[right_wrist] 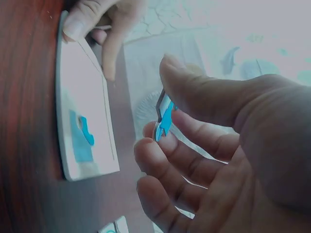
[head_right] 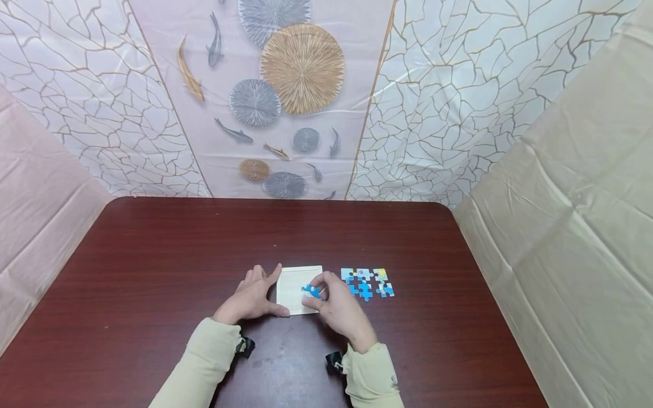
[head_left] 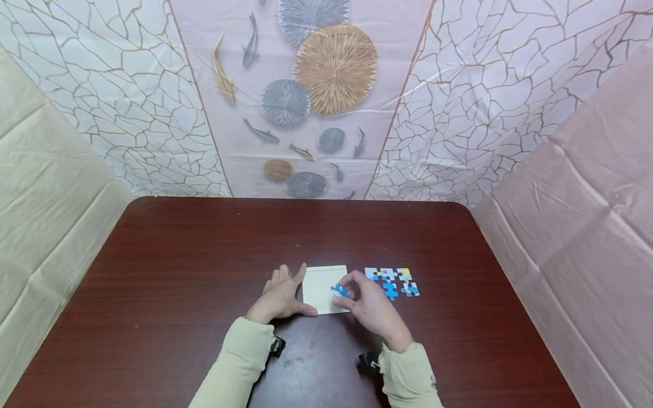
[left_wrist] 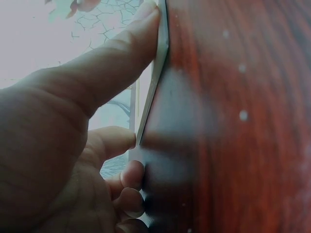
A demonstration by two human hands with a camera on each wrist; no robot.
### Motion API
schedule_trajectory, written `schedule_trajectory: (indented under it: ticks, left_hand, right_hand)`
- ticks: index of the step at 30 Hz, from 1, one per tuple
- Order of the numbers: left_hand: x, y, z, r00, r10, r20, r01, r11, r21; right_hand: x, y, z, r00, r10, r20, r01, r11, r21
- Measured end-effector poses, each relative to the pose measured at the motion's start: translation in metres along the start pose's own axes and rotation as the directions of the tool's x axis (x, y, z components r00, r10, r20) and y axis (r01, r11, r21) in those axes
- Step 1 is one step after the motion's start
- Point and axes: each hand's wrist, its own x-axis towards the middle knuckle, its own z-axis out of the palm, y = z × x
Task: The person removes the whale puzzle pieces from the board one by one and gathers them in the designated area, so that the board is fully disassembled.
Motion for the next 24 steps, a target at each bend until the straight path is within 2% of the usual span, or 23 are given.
schedule_trajectory:
  ticks: [6,14,21,24]
  left_hand:
    - [0.0,0.001,-0.001,1.0,-0.013,0.006,0.013,1.0,0.002]
    - [-0.001,0.001,0.0,1.0,-0.008,0.008,0.008,1.0,0.0]
    - [-0.002,0.001,-0.001,1.0,-0.008,0.006,0.008,1.0,-0.004]
    - [-0.001,0.001,-0.001,1.0,-0.008,0.011,0.008,1.0,-0.002]
  right_hand:
    - [-0.004,0.003,-0.008,0.998,0.011,-0.058,-0.011,1.0,0.009]
    - [-0.016,0.013,-0.024,0.99,0.09,-0.108,-0.092,0.996,-0.009]
    - [-0.027,0.027,-0.046,0.982,0.065,-0.176,-0.069,0.997,-0.019]
    - [-0.032,0.032,-0.056,0.976,0.074,-0.207,-0.084,0.996,-0.041]
